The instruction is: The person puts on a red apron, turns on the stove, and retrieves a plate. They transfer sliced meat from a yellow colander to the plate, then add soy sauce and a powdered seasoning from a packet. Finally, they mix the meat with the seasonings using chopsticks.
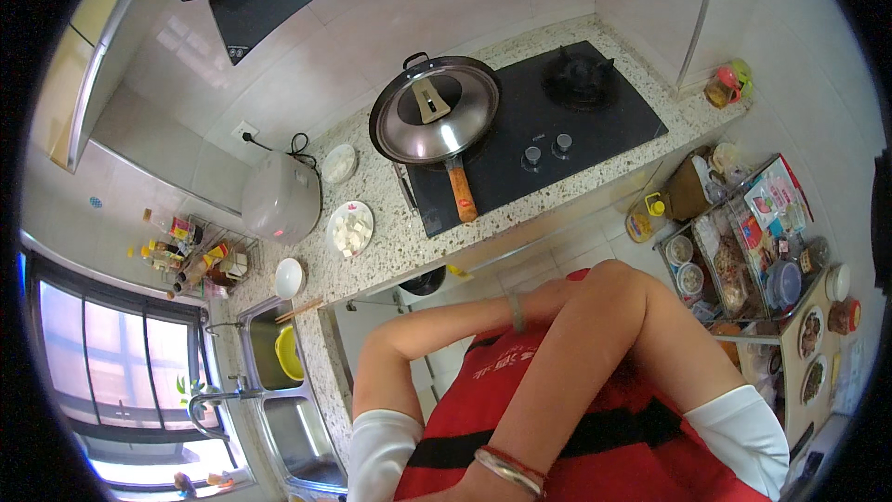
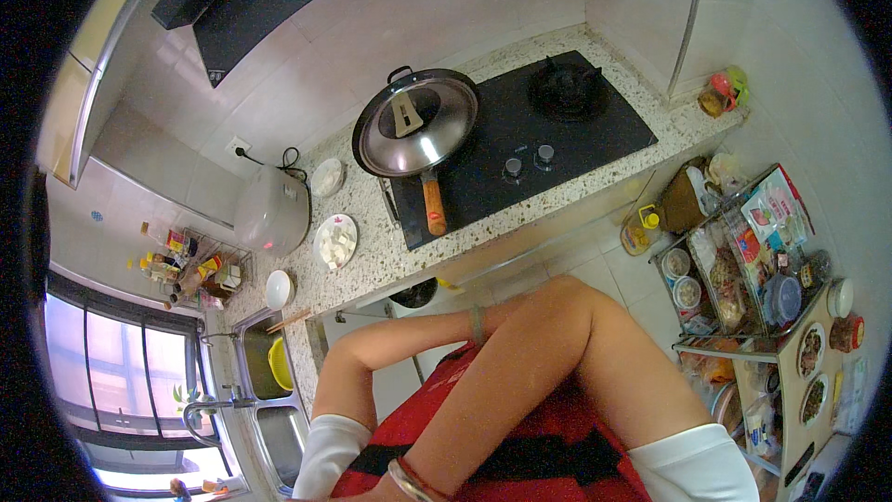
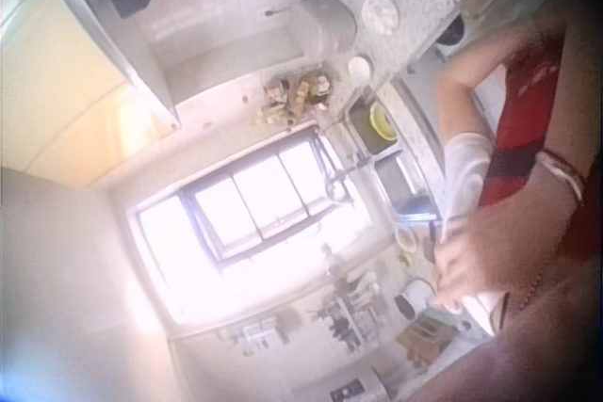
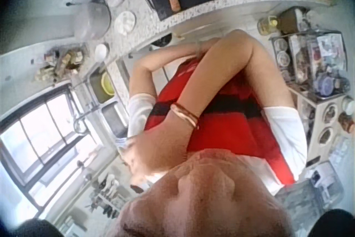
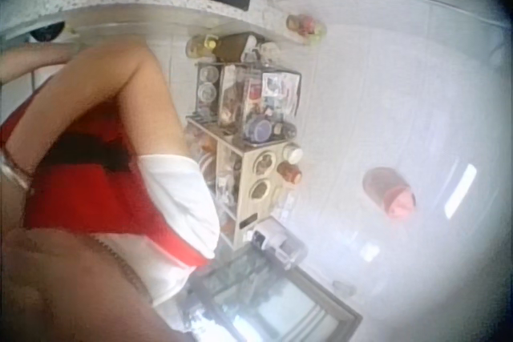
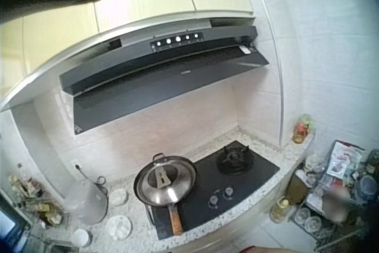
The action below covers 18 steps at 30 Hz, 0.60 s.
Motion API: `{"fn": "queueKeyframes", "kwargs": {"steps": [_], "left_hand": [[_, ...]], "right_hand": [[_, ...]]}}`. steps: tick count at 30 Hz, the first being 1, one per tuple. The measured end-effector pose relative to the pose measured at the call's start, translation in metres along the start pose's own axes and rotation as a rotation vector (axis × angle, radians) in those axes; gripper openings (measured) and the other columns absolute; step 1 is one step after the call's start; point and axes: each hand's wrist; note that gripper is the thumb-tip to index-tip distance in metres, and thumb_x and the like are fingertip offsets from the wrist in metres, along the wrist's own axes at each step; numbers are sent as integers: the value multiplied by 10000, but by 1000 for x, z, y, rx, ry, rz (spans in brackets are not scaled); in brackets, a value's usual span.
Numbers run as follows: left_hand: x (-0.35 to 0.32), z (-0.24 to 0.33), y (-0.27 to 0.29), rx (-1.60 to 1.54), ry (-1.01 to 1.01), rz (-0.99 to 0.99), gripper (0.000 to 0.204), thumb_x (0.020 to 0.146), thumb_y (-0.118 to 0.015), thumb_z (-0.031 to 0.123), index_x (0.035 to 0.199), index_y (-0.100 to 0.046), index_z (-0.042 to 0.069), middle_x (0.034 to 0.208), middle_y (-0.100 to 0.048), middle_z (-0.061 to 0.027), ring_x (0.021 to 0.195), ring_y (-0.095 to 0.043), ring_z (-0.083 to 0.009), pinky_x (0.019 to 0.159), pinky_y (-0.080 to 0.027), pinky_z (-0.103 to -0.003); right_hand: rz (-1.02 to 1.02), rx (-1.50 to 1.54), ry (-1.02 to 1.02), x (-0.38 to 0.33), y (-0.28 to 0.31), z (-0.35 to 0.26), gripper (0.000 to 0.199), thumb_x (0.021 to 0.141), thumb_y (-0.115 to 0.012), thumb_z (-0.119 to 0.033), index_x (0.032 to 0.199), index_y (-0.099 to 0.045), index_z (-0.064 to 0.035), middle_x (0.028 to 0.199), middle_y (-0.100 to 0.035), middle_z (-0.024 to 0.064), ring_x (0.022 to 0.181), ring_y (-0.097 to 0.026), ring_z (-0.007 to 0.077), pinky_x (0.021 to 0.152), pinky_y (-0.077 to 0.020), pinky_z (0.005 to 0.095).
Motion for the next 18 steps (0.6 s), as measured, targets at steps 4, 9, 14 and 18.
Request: {"fn": "queueKeyframes", "kwargs": {"steps": [4, 9, 14, 18], "left_hand": [[-24, -27, 11, 114, 33, -70, 287, 921, -493, 268, 1140, -567, 98, 1049, -622, -193, 969, -584, -371, 811, -462, -423], [-52, -46, 8, 254, 308, -73, 364, 936, -506, 278, 1233, -519, 68, 1116, -601, -194, 1045, -565, -340, 900, -442, -398], [-74, -66, -11, -312, 357, 322, 334, 942, -514, 237, 1192, -560, 20, 1121, -624, -143, 1023, -596, -254, 911, -451, -362], [-68, -83, -31, -120, 243, 494, 273, 929, -531, 161, 1139, -583, -5, 1033, -644, -128, 984, -607, -189, 836, -475, -299]], "right_hand": [[-43, 191, -86, -5, 19, 2, 184, 894, -532, -208, 964, -577, -43, 869, -596, 127, 883, -562, 284, 784, -419, 410], [-73, 485, -294, -39, 59, -4, 202, 920, -545, -192, 1028, -582, -26, 941, -611, 126, 932, -563, 268, 810, -433, 373], [270, 16, -545, -138, 111, 9, 221, 904, -572, -192, 1050, -631, -37, 968, -655, 119, 901, -627, 249, 801, -481, 331], [691, -307, -1069, -268, 114, 0, 235, 920, -544, -245, 969, -679, -60, 903, -690, 97, 837, -655, 231, 765, -498, 324]]}}
Point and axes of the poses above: each hand's wrist, its own x-axis towards the middle knuckle, its own y-axis out of the back of the hand, z = x × y
